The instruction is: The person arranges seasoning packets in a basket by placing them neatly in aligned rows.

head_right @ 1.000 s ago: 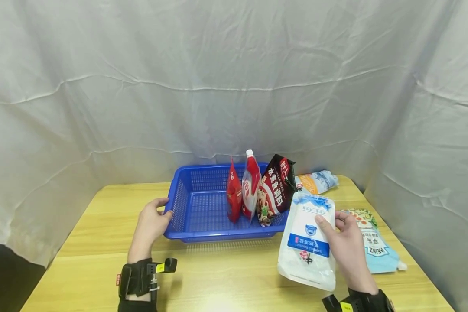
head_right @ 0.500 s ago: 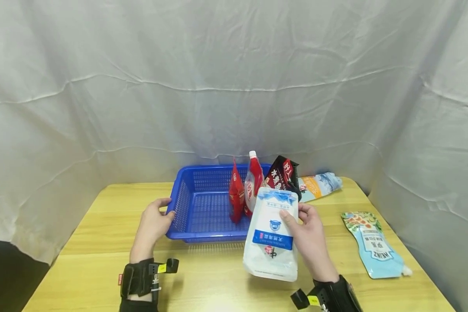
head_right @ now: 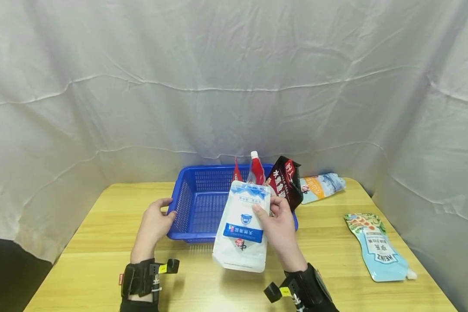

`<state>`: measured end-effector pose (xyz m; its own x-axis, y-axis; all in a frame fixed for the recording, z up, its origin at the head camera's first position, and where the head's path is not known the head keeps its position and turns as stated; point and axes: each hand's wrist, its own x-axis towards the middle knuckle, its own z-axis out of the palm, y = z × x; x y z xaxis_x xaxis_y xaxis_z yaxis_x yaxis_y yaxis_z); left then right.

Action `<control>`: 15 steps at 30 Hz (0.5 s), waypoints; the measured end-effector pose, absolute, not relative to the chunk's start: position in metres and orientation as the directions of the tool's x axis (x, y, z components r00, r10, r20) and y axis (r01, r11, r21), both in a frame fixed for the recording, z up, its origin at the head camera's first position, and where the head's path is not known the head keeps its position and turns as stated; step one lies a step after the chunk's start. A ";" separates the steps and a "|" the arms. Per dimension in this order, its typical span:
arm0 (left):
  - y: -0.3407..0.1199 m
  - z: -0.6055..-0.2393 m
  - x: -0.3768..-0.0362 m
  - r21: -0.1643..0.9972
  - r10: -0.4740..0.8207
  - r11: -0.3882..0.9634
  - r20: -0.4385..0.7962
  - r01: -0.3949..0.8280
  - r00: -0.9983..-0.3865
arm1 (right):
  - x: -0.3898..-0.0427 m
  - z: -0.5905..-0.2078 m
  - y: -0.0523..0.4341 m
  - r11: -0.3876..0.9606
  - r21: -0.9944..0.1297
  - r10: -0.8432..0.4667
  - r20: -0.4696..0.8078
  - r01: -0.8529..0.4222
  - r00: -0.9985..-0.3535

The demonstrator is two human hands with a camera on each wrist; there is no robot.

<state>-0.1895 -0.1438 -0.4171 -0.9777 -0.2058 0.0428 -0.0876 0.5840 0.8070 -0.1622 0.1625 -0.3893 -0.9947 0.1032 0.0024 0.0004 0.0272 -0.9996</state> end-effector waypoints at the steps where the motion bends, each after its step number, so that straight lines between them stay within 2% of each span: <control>1: -0.144 -0.417 -0.189 0.806 -0.205 0.586 0.042 -0.088 -0.978 | -0.163 -0.390 0.160 0.018 -1.000 0.099 0.002 0.000 -0.995; 15: -0.142 -0.411 -0.186 0.774 -0.239 0.625 0.067 -0.101 -0.969 | -0.177 -0.389 0.126 -0.092 -0.993 0.074 0.062 -0.069 -0.995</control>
